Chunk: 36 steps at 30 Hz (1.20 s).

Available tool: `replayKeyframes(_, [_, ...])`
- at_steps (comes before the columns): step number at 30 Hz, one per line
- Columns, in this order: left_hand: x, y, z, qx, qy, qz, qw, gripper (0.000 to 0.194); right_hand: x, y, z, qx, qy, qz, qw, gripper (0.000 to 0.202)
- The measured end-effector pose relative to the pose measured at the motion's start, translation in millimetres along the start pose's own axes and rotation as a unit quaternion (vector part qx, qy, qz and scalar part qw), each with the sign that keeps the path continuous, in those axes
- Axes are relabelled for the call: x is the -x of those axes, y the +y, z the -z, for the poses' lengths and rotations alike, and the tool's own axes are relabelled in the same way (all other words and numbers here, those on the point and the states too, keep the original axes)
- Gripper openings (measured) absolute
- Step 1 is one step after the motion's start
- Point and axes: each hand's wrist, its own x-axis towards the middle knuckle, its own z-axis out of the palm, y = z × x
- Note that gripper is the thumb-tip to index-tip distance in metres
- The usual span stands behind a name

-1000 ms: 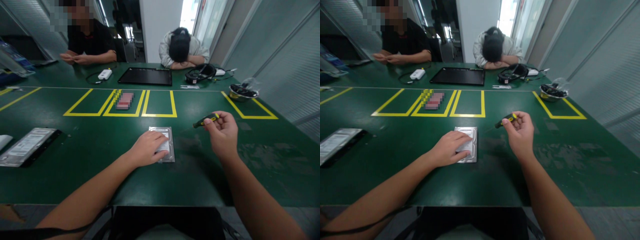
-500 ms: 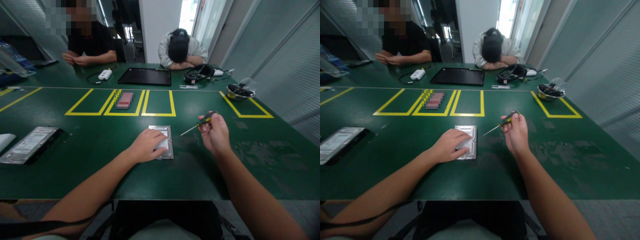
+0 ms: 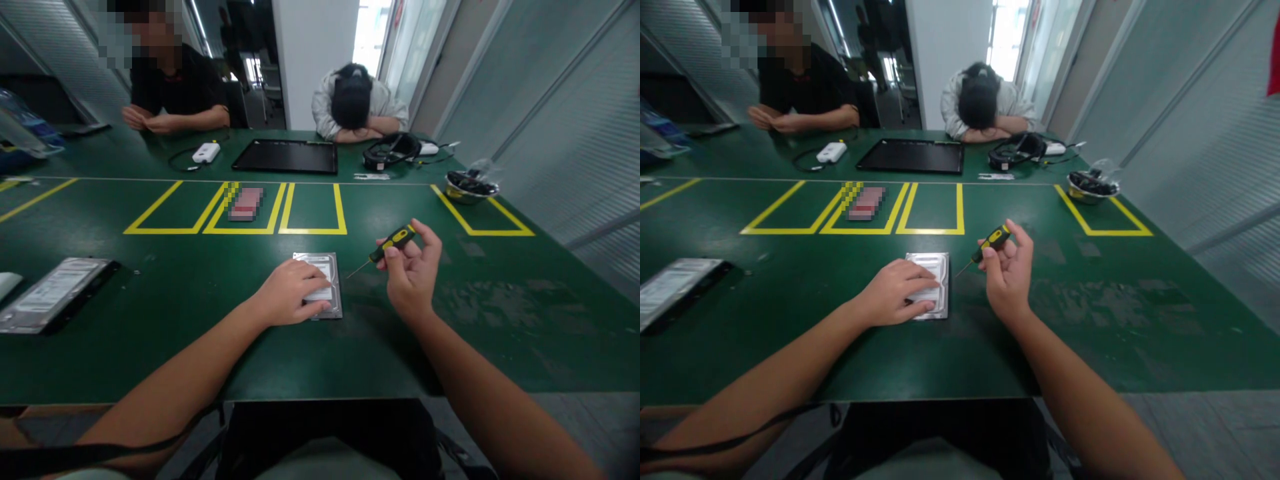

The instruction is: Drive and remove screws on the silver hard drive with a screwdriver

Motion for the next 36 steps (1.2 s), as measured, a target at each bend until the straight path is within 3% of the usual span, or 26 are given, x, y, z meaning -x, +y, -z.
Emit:
replayKeyframes(6, [-2.0, 2.4, 2.2, -0.002, -0.007, 0.004, 1.0, 0.04, 10.8, 7.8, -9.7, 0.023, -0.032, 0.061, 0.997, 0.047])
replayKeyframes(28, [-2.7, 1.8, 3.6, 0.016, -0.015, 0.015, 1.0, 0.041, 13.4, 16.8, -4.5, 0.04, -0.098, 0.076, 0.991, 0.052])
replayKeyframes(32, [-3.2, 1.8, 3.9, 0.017, -0.021, 0.019, 0.999, 0.041, 8.9, 10.8, 0.6, 0.099, -0.117, 0.11, 0.982, 0.053])
replayKeyframes(36, [-2.9, 1.7, 2.9, 0.017, -0.022, 0.019, 0.999, 0.041, -4.7, -7.1, 3.1, 0.173, -0.127, 0.187, 0.959, 0.045])
